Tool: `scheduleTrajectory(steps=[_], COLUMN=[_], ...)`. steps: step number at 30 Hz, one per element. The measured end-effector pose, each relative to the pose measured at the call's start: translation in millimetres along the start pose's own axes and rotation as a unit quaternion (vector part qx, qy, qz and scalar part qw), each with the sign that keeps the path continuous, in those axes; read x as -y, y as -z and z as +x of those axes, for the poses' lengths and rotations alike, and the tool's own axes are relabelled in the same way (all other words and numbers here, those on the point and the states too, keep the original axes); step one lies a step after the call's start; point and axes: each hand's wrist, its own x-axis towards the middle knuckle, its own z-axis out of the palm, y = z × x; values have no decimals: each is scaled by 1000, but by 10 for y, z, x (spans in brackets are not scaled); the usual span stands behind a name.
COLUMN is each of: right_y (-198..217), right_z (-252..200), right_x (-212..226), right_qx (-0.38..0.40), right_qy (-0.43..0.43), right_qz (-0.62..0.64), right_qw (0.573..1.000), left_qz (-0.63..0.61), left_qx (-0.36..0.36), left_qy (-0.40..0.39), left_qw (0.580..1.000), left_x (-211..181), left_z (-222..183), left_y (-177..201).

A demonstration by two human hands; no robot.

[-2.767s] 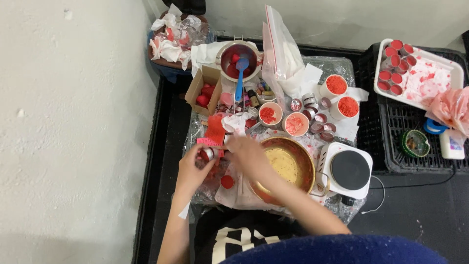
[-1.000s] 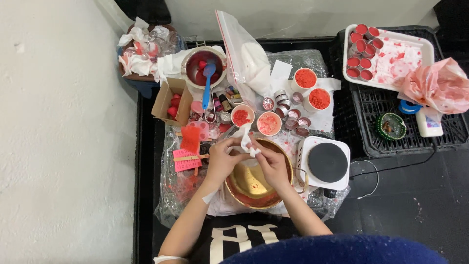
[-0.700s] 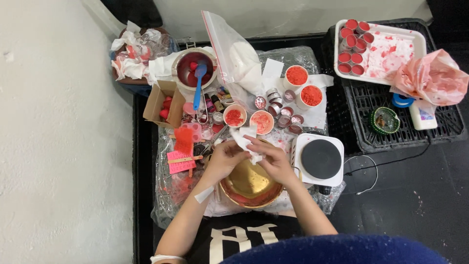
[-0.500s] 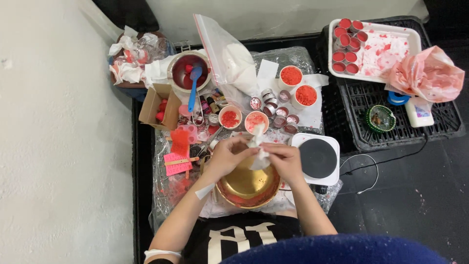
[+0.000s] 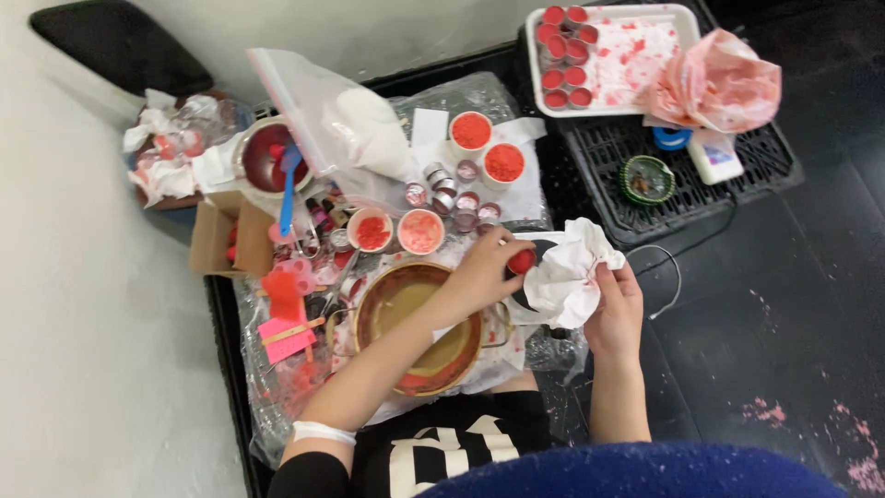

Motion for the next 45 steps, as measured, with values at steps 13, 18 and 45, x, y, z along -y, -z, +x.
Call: scheduleTrajectory(steps=[13,18,45], right_y=[470,173,-1521], right_z=[-98,-79,-308], right_x=[134,186,-883], right_qx=[-58,-88,300], right_qy=[26,29,90], right_qz=[-25,-6,-292], right_qw=[998,996,904], left_qz=[154,157,173], left_qx=[25,-41,-67], left_qy=[-45,-24,332], left_qw=[987,986,925], left_x=[-270,-95,-5], left_z=[91,-233,-2870], left_y=[-114,340,1425])
